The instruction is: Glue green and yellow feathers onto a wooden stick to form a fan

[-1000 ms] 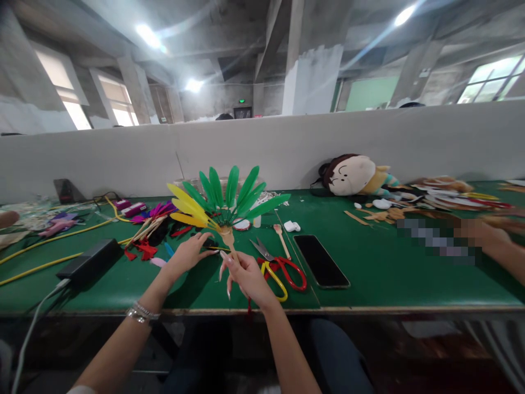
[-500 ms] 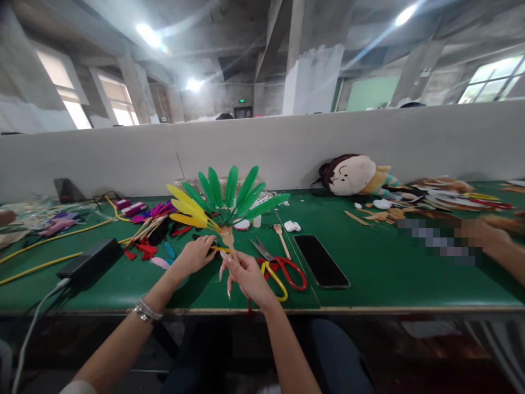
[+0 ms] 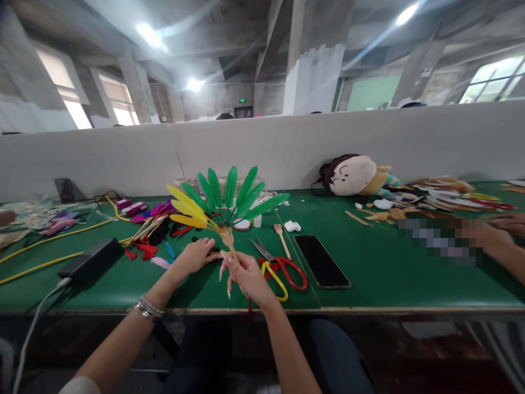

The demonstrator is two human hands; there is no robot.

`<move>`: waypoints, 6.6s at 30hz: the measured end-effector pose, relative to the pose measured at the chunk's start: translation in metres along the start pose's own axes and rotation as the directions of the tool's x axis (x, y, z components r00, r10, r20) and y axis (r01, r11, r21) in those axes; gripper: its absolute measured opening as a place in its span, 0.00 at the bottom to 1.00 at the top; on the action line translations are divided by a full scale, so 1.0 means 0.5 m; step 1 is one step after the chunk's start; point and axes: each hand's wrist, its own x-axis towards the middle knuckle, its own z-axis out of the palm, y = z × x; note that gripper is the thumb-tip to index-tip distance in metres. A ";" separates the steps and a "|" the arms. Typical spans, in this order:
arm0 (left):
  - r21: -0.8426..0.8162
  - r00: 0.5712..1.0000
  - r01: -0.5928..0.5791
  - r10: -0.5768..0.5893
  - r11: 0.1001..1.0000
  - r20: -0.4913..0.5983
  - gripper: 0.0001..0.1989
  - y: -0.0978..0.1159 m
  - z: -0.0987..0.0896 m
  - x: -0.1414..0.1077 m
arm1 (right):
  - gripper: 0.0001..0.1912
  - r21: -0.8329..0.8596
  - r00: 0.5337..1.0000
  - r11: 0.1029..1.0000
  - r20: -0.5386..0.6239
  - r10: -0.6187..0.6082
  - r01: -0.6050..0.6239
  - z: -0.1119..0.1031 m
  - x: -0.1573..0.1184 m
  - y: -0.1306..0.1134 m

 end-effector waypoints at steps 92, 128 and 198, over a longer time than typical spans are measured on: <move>-0.892 0.740 -0.139 -0.553 0.431 -0.383 0.20 0.055 -0.165 -0.162 | 0.22 -0.145 0.992 0.988 -0.106 -0.068 0.052 0.013 0.000 -0.019; -0.901 0.662 -0.144 -0.637 0.408 -0.395 0.18 0.060 -0.163 -0.133 | 0.21 -0.091 0.999 0.995 -0.033 -0.031 0.028 0.020 -0.006 -0.025; -0.925 0.797 -0.182 -0.501 0.332 -0.337 0.15 0.086 -0.158 -0.130 | 0.18 -0.117 0.997 0.993 0.064 0.034 -0.027 0.021 -0.013 -0.014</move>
